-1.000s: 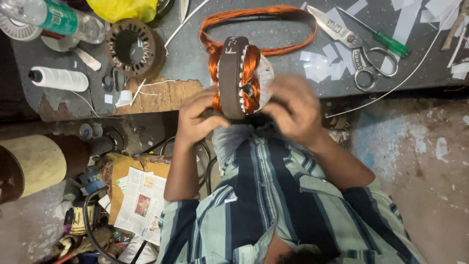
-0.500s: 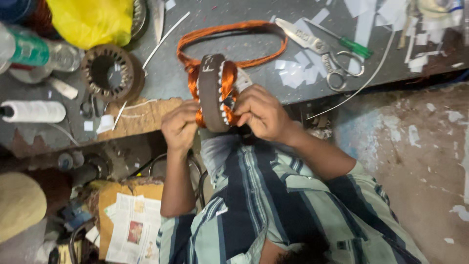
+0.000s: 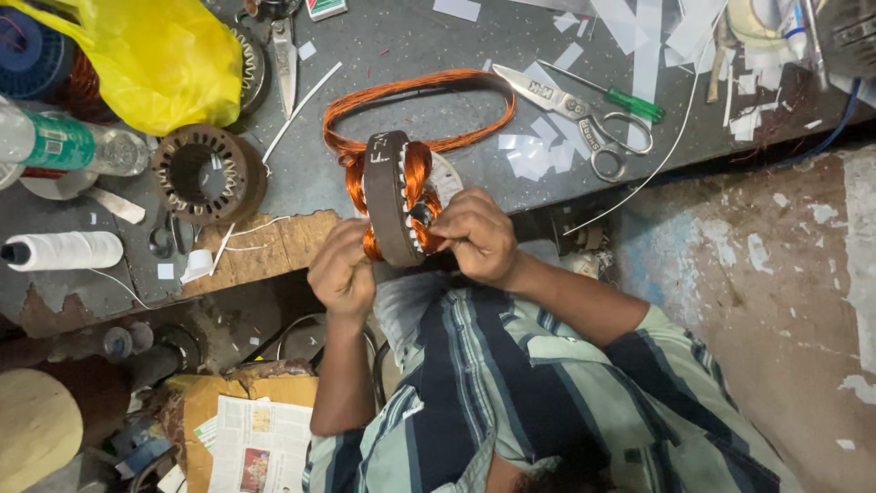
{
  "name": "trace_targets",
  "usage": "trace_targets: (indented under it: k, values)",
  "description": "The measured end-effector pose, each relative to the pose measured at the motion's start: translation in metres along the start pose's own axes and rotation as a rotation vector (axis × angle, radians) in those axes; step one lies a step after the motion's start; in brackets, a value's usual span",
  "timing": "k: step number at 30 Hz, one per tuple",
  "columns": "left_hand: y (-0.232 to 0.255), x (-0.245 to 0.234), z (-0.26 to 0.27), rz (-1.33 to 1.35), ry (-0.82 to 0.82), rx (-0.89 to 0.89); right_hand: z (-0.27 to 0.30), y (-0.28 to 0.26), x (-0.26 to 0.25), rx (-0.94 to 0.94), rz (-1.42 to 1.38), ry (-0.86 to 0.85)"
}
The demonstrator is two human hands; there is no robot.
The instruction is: The person winds copper wire around a laminated stator core, using a screwdriver to tuck and align the wire into slots. The person repeatedly rotates the core and adjusts the wire placement by hand.
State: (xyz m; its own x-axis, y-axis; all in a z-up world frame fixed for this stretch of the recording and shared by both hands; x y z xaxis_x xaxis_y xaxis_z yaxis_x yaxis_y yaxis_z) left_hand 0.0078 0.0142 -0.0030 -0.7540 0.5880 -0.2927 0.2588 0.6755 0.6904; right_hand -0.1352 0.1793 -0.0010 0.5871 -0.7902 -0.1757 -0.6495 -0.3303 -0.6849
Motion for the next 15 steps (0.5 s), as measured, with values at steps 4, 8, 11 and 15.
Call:
trace_targets:
  k: [4, 8, 11, 15]
  values:
    - [0.027, -0.021, 0.012, -0.224, -0.060, -0.016, -0.004, -0.031, -0.016, -0.183, 0.048, 0.007]
    - [0.053, -0.015, 0.032, -0.246, -0.393, 0.104, 0.007, -0.060, 0.026, -0.309, 0.056, -0.418]
    - [0.062, -0.024, 0.031, -0.143, -0.413, 0.148, 0.003, -0.052, 0.040, -0.098, -0.022, -0.364]
    - [0.043, -0.033, 0.016, -0.164, -0.193, -0.228, 0.002, -0.051, 0.044, 0.030, -0.099, -0.379]
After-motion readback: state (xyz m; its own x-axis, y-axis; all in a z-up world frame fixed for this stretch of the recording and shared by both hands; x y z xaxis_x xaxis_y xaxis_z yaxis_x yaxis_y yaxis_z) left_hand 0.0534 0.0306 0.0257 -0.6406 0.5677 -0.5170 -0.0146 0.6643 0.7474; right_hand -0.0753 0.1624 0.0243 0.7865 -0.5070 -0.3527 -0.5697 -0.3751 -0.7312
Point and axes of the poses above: each hand's wrist, its own z-axis away from the middle knuckle, its own x-axis out of the palm, y = z × x, the point moved 7 cm from there along -z, towards the middle knuckle, and after that the axes turned 2 degrees about -z, right-handed, at the moved point
